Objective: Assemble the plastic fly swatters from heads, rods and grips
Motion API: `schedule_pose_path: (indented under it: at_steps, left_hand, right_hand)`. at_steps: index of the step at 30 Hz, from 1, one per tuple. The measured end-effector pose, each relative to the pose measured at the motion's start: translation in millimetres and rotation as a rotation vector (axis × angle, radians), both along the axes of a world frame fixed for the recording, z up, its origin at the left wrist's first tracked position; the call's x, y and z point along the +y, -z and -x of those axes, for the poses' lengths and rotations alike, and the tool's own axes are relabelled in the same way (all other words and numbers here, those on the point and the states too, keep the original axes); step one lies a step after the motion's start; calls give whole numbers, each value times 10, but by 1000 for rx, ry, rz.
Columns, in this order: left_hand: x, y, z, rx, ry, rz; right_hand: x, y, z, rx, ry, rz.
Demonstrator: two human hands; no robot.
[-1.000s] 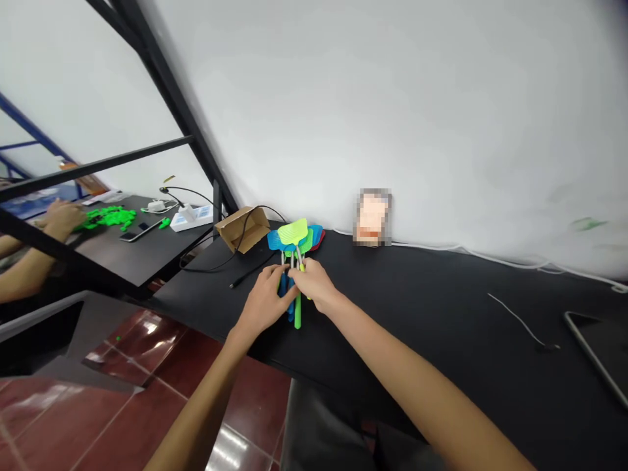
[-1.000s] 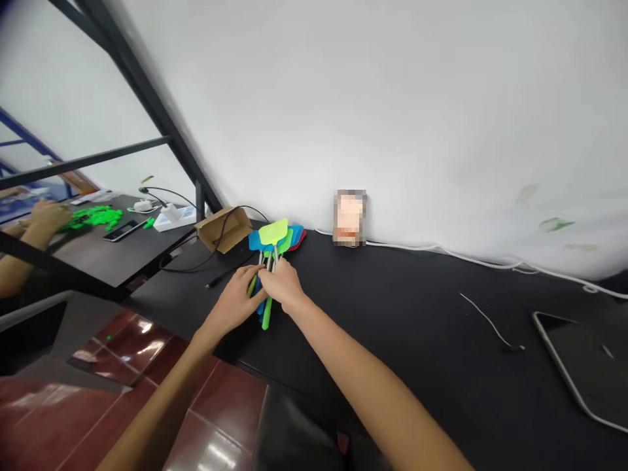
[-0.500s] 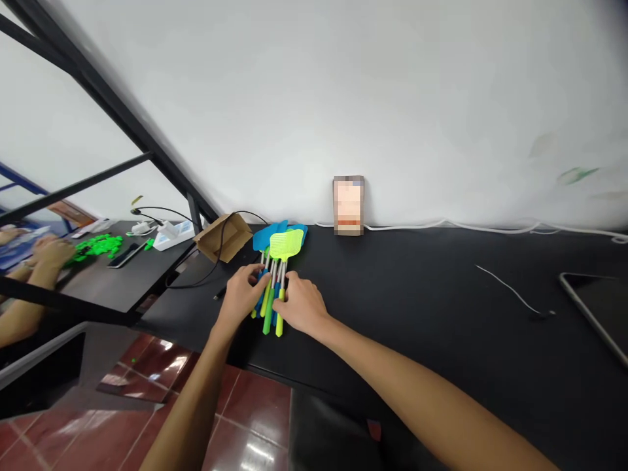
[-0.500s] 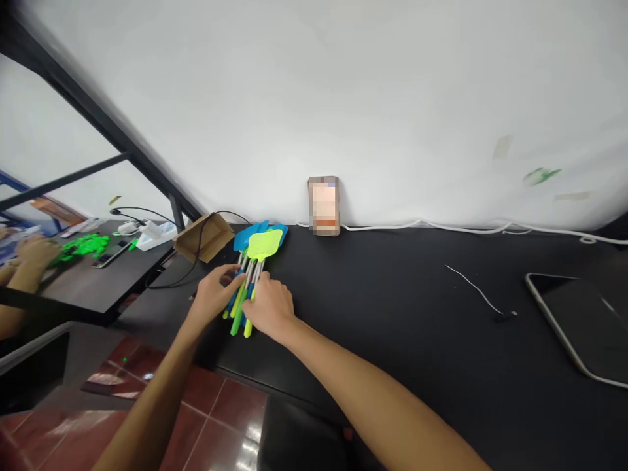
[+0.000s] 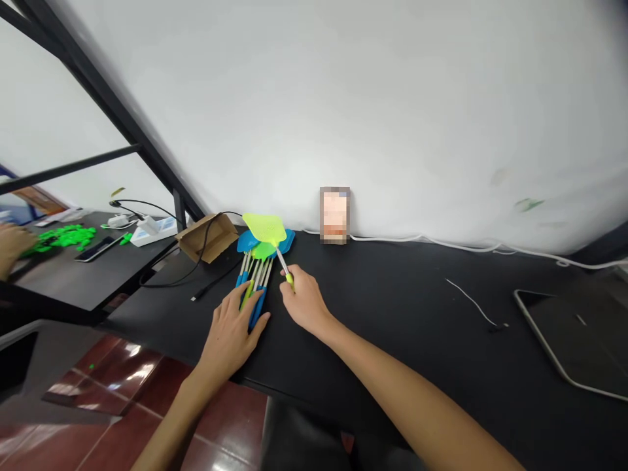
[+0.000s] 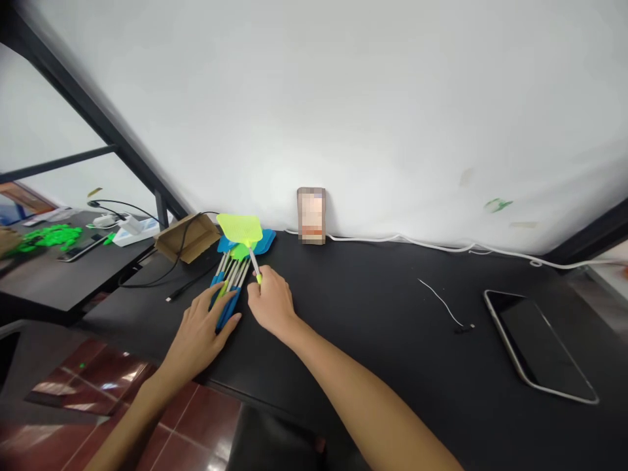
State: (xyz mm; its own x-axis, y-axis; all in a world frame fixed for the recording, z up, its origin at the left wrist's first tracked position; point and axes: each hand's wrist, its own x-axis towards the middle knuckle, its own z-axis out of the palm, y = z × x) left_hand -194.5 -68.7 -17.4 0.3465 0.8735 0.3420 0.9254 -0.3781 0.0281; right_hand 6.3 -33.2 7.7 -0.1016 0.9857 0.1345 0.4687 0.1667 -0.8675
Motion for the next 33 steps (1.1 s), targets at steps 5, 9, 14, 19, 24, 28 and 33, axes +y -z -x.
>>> schedule_pose_path:
  at_steps: [5,9,14,19,24,28,33]
  left_hand:
    - [214,-12,102,-19,-13,-57]
    - [127,-163,-228,-309,30,-116]
    - [67,-373,-1148,-978,370,474]
    - [416,-402,-1743,-1429,574,968]
    - [633,-330,-1756,-1594,613,908]
    - [583,-298,-1700,-1650,592,848]
    - [699,-343,-1554,-1742,473,665]
  right_hand:
    - [-372,11,-503,2,-148,-65]
    - [-595,114,-952,38,-108,-17]
    - [-675,99,-1205,689,-105,400]
    - [-684,-7,-1248,1074,-182,583]
    - [-630,-8,-1316,983,-184,580]
    - [-578,41,-1307,682,-145,419]
    - [-583,145,-1255,124,-5,8]
